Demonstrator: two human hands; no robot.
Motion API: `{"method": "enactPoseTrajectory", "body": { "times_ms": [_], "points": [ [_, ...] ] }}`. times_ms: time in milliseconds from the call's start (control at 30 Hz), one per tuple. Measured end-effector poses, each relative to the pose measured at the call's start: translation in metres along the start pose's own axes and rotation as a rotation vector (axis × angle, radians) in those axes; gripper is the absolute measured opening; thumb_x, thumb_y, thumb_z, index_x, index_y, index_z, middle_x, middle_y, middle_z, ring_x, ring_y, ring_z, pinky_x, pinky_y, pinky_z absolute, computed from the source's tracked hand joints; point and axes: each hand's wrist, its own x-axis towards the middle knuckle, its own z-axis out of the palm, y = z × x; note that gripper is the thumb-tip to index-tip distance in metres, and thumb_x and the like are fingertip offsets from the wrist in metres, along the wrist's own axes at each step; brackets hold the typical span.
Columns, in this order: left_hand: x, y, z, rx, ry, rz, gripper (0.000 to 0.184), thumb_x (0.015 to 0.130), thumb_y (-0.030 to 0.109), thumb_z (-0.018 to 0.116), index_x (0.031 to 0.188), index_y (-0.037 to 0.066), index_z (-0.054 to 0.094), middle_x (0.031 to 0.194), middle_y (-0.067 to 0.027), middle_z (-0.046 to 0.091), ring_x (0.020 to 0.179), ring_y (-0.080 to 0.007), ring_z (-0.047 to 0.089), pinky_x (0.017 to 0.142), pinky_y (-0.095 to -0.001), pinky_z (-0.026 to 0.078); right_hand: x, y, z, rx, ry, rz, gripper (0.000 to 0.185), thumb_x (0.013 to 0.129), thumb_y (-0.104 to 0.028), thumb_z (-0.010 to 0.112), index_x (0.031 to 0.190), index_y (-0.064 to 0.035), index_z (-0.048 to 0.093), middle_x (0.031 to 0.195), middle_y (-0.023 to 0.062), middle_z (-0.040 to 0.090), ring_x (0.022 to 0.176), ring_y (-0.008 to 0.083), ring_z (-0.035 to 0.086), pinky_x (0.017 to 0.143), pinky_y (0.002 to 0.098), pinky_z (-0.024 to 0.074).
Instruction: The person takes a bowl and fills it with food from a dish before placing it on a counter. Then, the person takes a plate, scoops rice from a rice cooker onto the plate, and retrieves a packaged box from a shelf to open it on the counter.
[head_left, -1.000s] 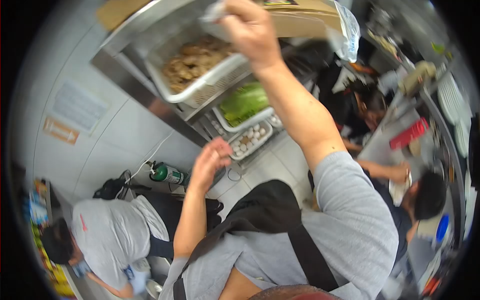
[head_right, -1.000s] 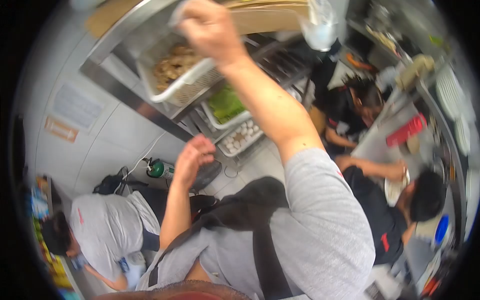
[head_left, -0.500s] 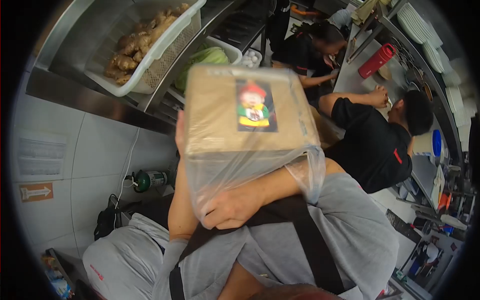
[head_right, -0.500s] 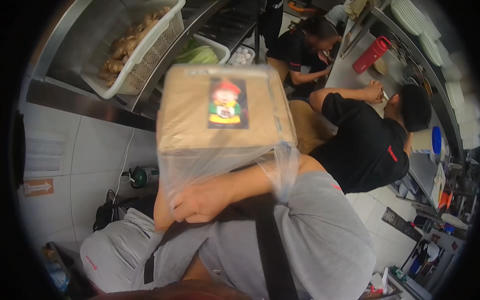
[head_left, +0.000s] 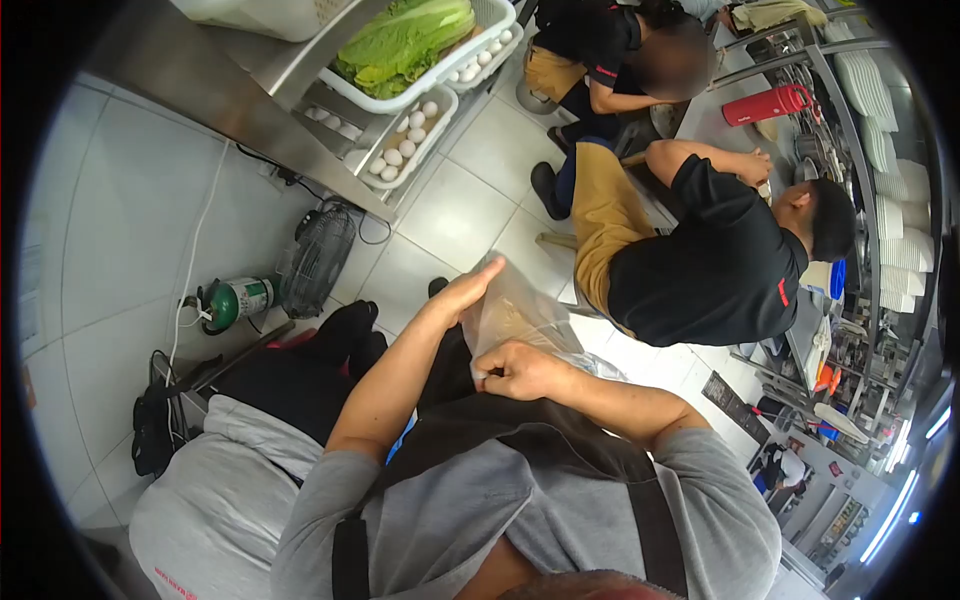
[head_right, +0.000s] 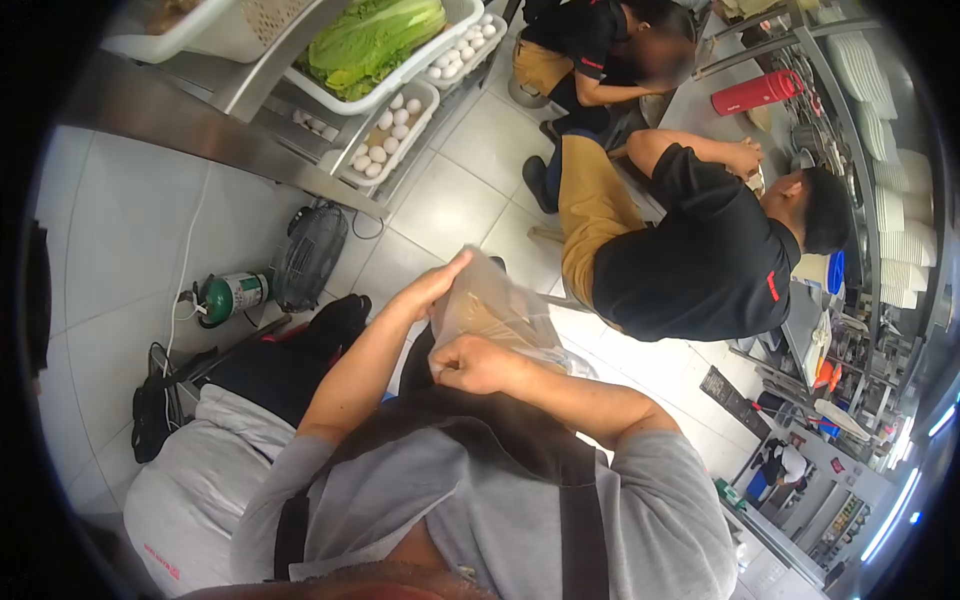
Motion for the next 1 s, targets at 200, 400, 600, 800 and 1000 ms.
{"method": "enactPoseTrajectory", "body": {
  "times_ms": [200, 400, 600, 800, 1000],
  "points": [
    [0.051, -0.024, 0.006, 0.045, -0.157, 0.228, 0.089, 0.072, 0.014, 0.067, 0.144, 0.01, 0.016, 0.131, -0.0162, 0.043, 0.114, -0.0238, 0.05, 0.093, -0.0349, 0.043, 0.016, -0.011, 0.003, -0.242, 0.001, -0.029, 0.008, 0.074, -0.01, 0.058, 0.073, -0.0019, 0.058, 0.07, 0.0151, 0.059, 0.07, 0.0356, 0.058, 0.063, 0.0419, 0.0457],
    [0.02, -0.039, -0.015, -0.331, -0.165, 0.187, 0.085, 0.071, 0.014, 0.067, 0.143, 0.01, 0.022, 0.128, -0.015, 0.046, 0.116, -0.0262, 0.048, 0.093, -0.0384, 0.043, -0.02, -0.005, -0.027, -0.274, 0.365, -0.128, 0.016, 0.078, -0.015, 0.063, 0.089, -0.0027, 0.062, 0.082, 0.0144, 0.062, 0.075, 0.0333, 0.06, 0.07, 0.0398, 0.0484],
    [0.027, -0.05, -0.05, -0.439, 0.111, 0.175, 0.079, 0.071, 0.022, 0.068, 0.138, 0.009, 0.029, 0.123, -0.0158, 0.049, 0.11, -0.0288, 0.051, 0.088, -0.0414, 0.046, -0.074, 0.047, -0.043, -0.57, 0.857, 0.033, 0.055, 0.075, -0.028, 0.072, 0.12, -0.0043, 0.051, 0.118, 0.02, 0.052, 0.104, 0.0352, 0.054, 0.087, 0.0383, 0.0457],
    [-0.006, -0.021, -0.019, -0.352, -0.042, 0.231, 0.093, 0.071, 0.018, 0.07, 0.143, 0.008, 0.013, 0.13, -0.0183, 0.042, 0.115, -0.0301, 0.048, 0.089, -0.0451, 0.045, -0.142, 0.118, -0.008, -0.408, 1.062, 0.23, 0.056, 0.072, -0.014, 0.066, 0.125, -0.0046, 0.049, 0.113, 0.023, 0.056, 0.099, 0.0381, 0.057, 0.085, 0.0397, 0.0463],
    [0.015, -0.056, 0.085, -0.16, 0.029, 0.106, 0.088, 0.071, 0.018, 0.069, 0.142, 0.007, 0.017, 0.127, -0.0165, 0.045, 0.11, -0.0279, 0.051, 0.089, -0.0443, 0.045, -0.267, 0.158, 0.023, -0.091, 1.16, 0.378, 0.021, 0.077, -0.009, 0.061, 0.094, 0.0027, 0.065, 0.072, 0.0134, 0.067, 0.07, 0.0291, 0.064, 0.07, 0.0348, 0.0486]
  ]
}}
